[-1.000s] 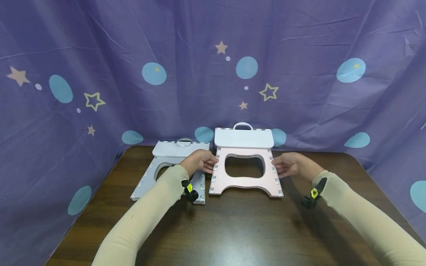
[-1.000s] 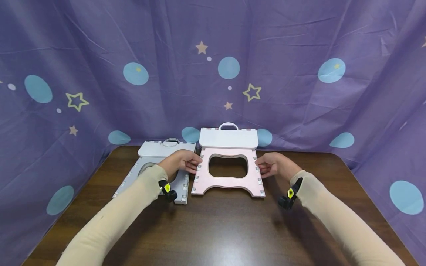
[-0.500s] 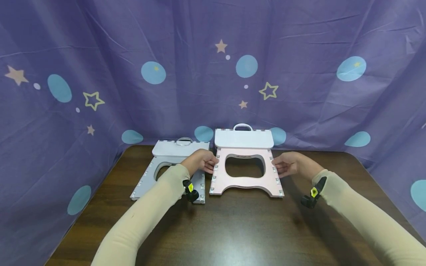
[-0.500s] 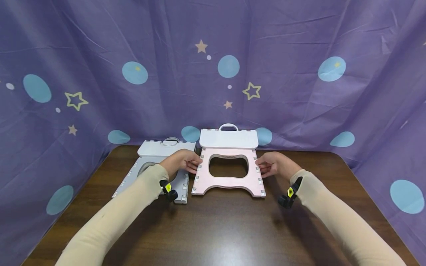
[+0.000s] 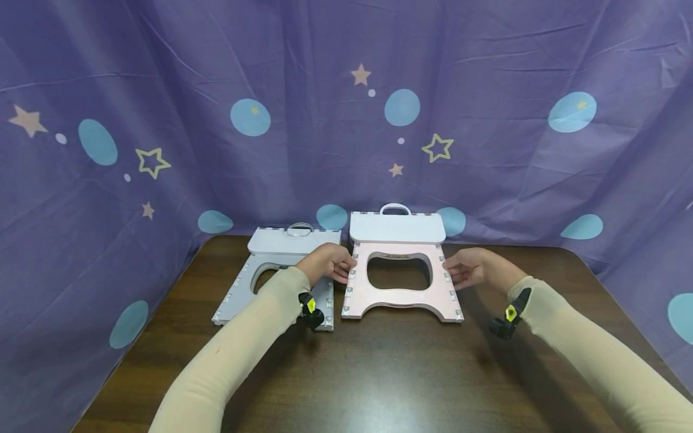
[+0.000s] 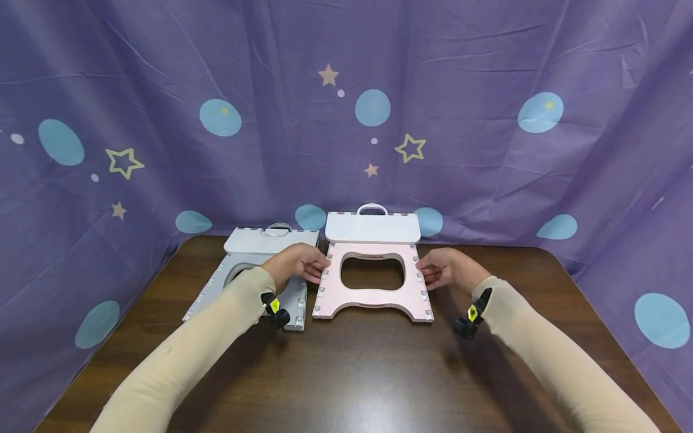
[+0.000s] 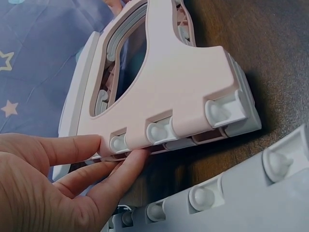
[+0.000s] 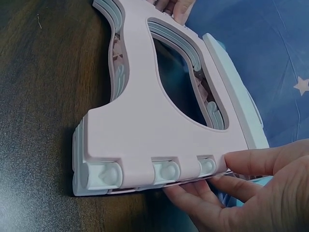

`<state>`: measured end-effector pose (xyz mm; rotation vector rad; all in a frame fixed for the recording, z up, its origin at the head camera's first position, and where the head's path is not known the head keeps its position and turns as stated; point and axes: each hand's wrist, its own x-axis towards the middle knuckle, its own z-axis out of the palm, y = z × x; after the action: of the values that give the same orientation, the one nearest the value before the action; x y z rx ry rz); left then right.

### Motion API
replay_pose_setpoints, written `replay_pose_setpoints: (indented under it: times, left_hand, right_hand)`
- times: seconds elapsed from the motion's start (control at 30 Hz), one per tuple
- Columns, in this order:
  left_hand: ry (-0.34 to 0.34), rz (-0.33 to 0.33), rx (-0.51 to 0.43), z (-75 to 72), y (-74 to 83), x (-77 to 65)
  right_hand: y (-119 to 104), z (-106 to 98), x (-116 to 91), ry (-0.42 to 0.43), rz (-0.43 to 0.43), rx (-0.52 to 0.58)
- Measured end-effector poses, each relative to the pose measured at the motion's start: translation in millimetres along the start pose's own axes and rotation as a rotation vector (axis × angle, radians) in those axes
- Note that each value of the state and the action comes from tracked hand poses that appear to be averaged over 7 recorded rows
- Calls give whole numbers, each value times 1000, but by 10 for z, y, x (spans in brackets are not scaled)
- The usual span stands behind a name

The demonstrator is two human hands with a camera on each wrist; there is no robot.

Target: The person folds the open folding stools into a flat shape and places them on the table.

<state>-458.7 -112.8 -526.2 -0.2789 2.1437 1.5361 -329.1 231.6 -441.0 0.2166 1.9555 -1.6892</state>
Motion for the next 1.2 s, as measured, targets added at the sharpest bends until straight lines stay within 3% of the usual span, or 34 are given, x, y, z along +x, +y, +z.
replay_pose_setpoints:
  times: [0.07,0.17,0.43,0.53,0.6,0.67,0.73,0.9,1.0,1.07,1.2]
  left_hand:
    - [8,11,4,-1,-12,14]
    - [14,13,3,-31,-58,194]
    - [13,-48,-22,-181,-275,1193]
    - [22,-43,-19,-219,-344,1465]
    - [25,-45,-17,-232,-365,1562]
    - [33,-43,-7,-218,-357,1531]
    - [40,-42,1,-183,-316,1366]
    - [43,-34,10,-46,-103,471]
    - [43,-27,22,5,-37,138]
    - [44,-25,32,2,-53,173]
    - [46,-31,19,-70,-171,614]
  right_hand:
    - [3,-1,6,-2,0,-4]
    - [8,-7,14,-7,-1,-7]
    - [20,-6,31,0,6,-12]
    - [18,-1,28,6,7,-17]
    - [17,-2,27,8,6,-20]
    - [17,-3,28,6,4,-25]
    - [19,-5,30,2,2,-29]
    - [28,0,33,-6,0,-38]
    - [36,6,34,-4,2,-43]
    - [41,7,35,-2,2,-46]
    - [50,6,34,0,-1,-48]
